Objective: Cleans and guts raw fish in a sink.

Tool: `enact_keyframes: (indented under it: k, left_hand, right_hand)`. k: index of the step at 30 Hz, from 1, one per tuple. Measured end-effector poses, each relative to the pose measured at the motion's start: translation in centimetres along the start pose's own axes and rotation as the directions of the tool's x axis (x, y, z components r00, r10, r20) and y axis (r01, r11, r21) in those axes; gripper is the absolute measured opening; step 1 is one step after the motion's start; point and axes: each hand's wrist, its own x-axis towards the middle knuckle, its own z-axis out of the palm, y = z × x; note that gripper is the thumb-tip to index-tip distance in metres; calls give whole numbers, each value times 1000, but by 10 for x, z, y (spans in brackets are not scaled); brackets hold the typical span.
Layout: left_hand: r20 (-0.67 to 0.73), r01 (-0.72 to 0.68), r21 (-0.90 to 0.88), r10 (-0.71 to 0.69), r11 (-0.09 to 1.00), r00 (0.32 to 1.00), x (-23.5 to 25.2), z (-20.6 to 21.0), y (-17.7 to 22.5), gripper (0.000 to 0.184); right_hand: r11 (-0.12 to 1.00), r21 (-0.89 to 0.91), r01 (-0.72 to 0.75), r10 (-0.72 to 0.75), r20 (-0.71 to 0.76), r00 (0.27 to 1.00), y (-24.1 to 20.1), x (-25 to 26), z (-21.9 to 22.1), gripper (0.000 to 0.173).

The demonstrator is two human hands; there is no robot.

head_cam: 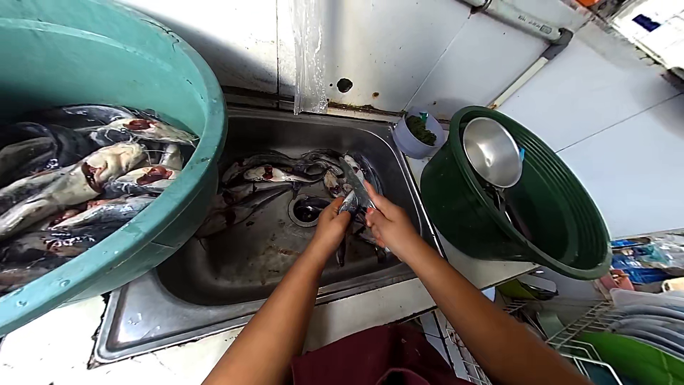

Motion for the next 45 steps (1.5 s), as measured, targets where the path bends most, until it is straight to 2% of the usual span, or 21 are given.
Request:
enact_keyframes:
  k: [2,4,6,9,11,12,14,18,20,22,25,27,29,32,35,39,42,45]
  left_hand:
    - [-32,22,-148,-27,989,999,0,-1,3,30]
    - [-52,56,-329,-77,943,996,0,-3,7,29]
    - [-49,110,-550,-163,828,985,1,-3,11,27]
    - [5,128,-803,-208,582,978,-1,-5,12,32]
    - [26,101,-856,-153,507,988,-2,-8,9,35]
    - [24,88,-859,-132,504,991,-2,-9,8,36]
    - [-24,58,-834,-142,548,990,-4,-7,9,39]
    - [-215,51,-646,-246,762,945,-6,2,17,48]
    - [-322,59,-561,-283,826,904,-5,6,17,47]
    - [-355,65,-496,-271,866,895,-3,5,13,46]
    - [-314,67,-386,-199,920,928,-3,1,10,30]
    - [-240,103,-308,-182,946,954,-4,-1,8,22]
    - [-182,156,-261,-207,953,961,-3,0,7,32]
    - [-134,228,-192,-255,955,958,-1,3,8,31]
    - [-100,264,-82,-272,961,957,-1,4,10,38]
    - [10,263,5,-263,965,965,-5,6,12,49]
    - [90,226,20,-227,974,970,-7,8,7,48]
    - [73,189,-11,-188,982,979,-7,7,5,43]
  right_hand:
    - [984,167,68,-53,-96,994,17,-21,2,62]
    - [980,176,88,-51,-207,977,32,-34,9,58]
    - [989,136,65,-32,-232,972,40,-40,20,39]
    - [971,230,62,-16,-197,980,43,-39,39,43]
    - [944,312,112,-38,-232,972,39,-36,49,45]
    - [939,314,142,-60,-258,964,38,-35,52,46]
    - [955,227,188,-112,-311,944,38,-30,57,47]
    - [966,-110,234,-257,-309,916,41,-26,61,43]
    - [959,-175,222,-260,-235,937,40,-29,60,40]
    - [960,-161,227,-255,-182,950,41,-33,59,37]
    - [963,-167,211,-240,-178,954,40,-36,48,38]
    - [950,-258,174,-215,-140,967,39,-38,34,46]
    - [896,-414,162,-210,-74,975,37,-41,19,53]
    - [753,-631,188,-261,-25,965,31,-53,6,52]
    - [657,-730,187,-266,8,964,26,-63,2,53]
    - [686,-720,106,-129,23,991,11,-53,8,53]
    - [735,-671,97,-145,-15,989,4,-26,18,54]
    - [768,-631,107,-160,-27,987,-5,-10,23,57]
